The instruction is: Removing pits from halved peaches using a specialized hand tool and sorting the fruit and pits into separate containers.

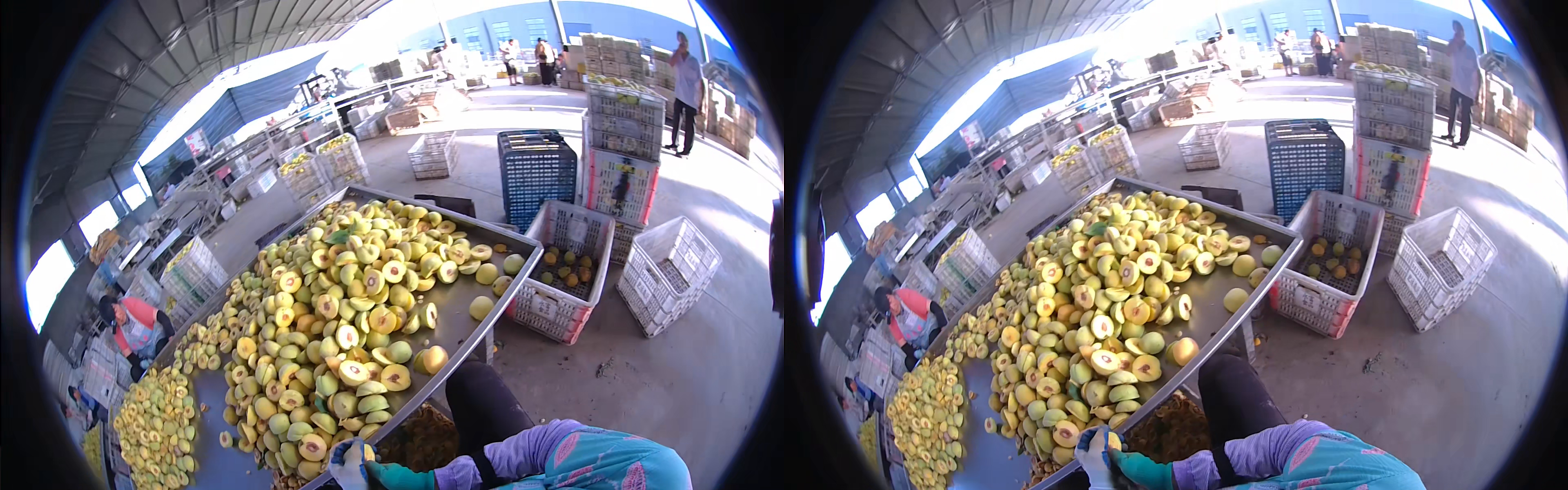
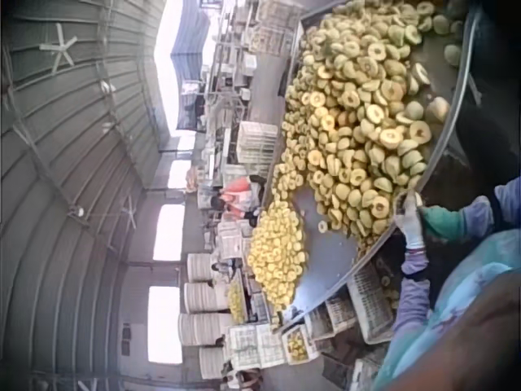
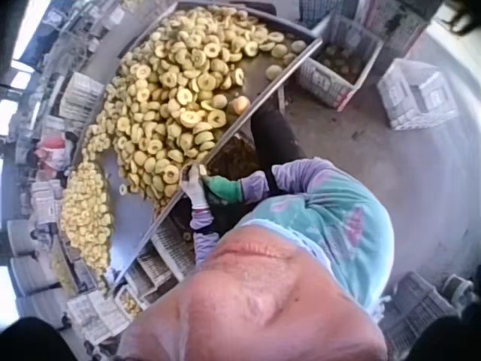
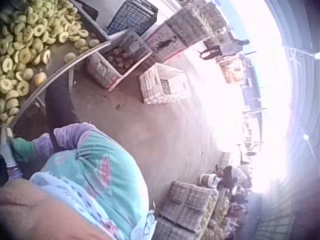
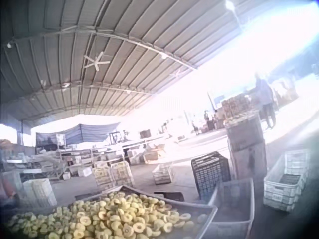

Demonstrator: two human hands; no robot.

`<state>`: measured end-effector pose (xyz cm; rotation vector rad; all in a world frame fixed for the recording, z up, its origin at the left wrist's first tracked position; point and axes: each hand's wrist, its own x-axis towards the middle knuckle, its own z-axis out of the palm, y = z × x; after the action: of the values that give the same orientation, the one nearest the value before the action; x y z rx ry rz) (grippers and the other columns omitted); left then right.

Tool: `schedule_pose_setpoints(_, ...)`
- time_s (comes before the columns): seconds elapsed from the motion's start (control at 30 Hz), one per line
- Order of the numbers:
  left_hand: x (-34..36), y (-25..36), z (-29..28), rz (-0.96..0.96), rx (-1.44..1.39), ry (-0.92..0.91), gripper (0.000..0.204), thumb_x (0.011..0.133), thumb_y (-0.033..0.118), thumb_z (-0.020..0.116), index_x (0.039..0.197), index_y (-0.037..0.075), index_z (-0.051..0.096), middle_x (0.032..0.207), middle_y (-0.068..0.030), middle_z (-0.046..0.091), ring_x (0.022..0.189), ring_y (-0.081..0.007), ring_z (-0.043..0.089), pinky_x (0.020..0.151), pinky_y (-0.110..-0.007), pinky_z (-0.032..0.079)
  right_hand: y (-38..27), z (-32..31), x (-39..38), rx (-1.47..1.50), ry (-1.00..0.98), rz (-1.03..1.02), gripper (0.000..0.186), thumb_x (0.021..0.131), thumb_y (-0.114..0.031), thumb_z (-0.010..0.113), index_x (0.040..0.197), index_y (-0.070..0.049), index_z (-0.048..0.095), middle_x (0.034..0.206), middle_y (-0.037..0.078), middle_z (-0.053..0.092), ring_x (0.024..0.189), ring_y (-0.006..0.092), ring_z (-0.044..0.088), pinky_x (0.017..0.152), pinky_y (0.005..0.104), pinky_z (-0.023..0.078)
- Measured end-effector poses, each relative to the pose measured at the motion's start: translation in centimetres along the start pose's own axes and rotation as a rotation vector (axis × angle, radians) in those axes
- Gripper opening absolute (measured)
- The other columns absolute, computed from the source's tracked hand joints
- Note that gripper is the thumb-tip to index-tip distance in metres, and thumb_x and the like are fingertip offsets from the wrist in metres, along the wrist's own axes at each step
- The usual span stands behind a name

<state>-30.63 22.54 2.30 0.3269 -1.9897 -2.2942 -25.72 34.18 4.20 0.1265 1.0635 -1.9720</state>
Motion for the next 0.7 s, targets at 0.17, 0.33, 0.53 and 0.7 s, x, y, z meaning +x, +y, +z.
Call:
schedule_pose_setpoints(0.17, -4.3, 2.6, 0.9, 0.001, 0.184, -0.17, 0.021, 0.087, 0.009, 0.057, 0.105, -0.001, 0.061, 0.088, -0.0072, 0.061, 0.078, -0.0154, 0.057, 0.063, -0.028, 0.047, 2.9, -6.2, 4.3, -0.236, 0.065, -0.198, 0.047, 0.095, -0.045, 0.041, 0.1, -0.004, 0.064, 0.092, 0.004, 0.064, 0.084, 0.0147, 0.058, 0.081, 0.0321, 0.046)
schedule_pose_setpoints(0.33, -5.5, -4.1, 1.0, -0.207, 0.087, -0.067, 0.02, 0.084, 0.006, 0.058, 0.102, 0.003, 0.065, 0.082, -0.0113, 0.061, 0.072, -0.0208, 0.059, 0.065, -0.03, 0.049, 4.9, -9.6, 4.2, -0.515, 0.004, -0.093, 0.05, 0.093, -0.051, 0.039, 0.083, -0.01, 0.064, 0.071, 0.002, 0.059, 0.062, 0.0143, 0.055, 0.059, 0.0299, 0.048)
schedule_pose_setpoints(0.53, -4.0, -9.0, -0.5, -0.138, 0.229, -0.12, 0.018, 0.087, 0.014, 0.056, 0.092, 0.001, 0.067, 0.071, -0.0055, 0.061, 0.063, -0.0151, 0.058, 0.063, -0.028, 0.049, 2.9, -6.5, 2.8, -0.182, 0.0, -0.061, 0.049, 0.092, -0.052, 0.039, 0.081, -0.011, 0.062, 0.068, 0.001, 0.057, 0.059, 0.0136, 0.053, 0.056, 0.0292, 0.046)
schedule_pose_setpoints(0.7, -2.3, -8.4, 0.3, -0.41, -0.106, -0.126, 0.017, 0.085, 0.015, 0.059, 0.086, 0.0, 0.067, 0.074, -0.0042, 0.063, 0.064, -0.014, 0.058, 0.062, -0.028, 0.05, 3.0, -6.9, 3.6, -0.118, 0.004, -0.02, 0.048, 0.092, -0.052, 0.039, 0.079, -0.012, 0.061, 0.066, 0.001, 0.055, 0.056, 0.013, 0.052, 0.053, 0.0285, 0.044)
